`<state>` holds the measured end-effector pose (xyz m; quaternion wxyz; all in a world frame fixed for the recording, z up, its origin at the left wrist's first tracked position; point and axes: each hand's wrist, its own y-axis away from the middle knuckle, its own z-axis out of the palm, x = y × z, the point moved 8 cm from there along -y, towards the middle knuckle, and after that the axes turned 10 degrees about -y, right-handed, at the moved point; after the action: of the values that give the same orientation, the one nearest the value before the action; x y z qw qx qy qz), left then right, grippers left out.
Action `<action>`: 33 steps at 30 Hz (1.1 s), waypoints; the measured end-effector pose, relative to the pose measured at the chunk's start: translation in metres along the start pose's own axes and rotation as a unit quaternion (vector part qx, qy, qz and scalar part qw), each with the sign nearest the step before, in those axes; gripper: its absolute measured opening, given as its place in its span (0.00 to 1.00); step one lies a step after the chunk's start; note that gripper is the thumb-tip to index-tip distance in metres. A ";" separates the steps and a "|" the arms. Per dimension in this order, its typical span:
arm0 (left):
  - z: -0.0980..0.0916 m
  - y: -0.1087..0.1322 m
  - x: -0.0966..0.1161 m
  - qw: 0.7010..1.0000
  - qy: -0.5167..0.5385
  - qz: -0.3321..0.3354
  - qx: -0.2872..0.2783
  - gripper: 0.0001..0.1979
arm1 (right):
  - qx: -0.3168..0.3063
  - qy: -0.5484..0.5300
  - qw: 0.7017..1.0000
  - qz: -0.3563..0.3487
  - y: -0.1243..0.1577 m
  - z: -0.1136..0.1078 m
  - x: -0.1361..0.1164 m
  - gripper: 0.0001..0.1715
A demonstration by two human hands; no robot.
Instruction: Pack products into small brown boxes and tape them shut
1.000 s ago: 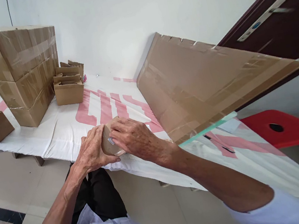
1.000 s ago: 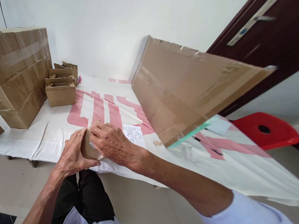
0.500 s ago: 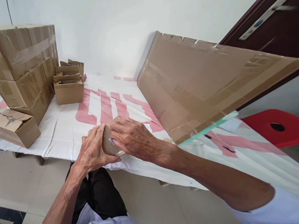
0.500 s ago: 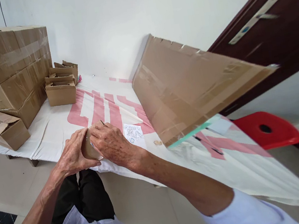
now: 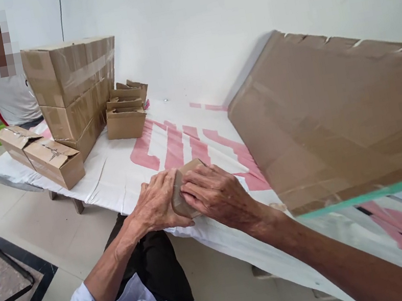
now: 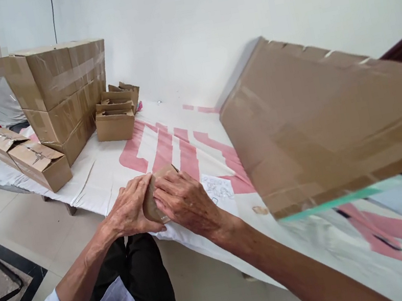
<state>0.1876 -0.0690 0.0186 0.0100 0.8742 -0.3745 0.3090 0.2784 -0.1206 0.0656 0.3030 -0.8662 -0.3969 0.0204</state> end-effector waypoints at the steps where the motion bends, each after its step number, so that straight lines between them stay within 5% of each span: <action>1: 0.000 0.000 0.001 1.000 0.000 0.001 0.001 0.63 | 0.003 -0.003 1.000 -0.002 0.000 0.000 0.000 0.15; 33: 0.004 -0.001 -0.001 0.999 -0.014 0.034 0.027 0.57 | -0.006 -0.028 1.000 0.007 -0.001 -0.002 0.004 0.14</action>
<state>0.1903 -0.0683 0.0147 -0.0288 0.8652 -0.3953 0.3072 0.2810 -0.1180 0.0684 0.2870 -0.8695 -0.3995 0.0442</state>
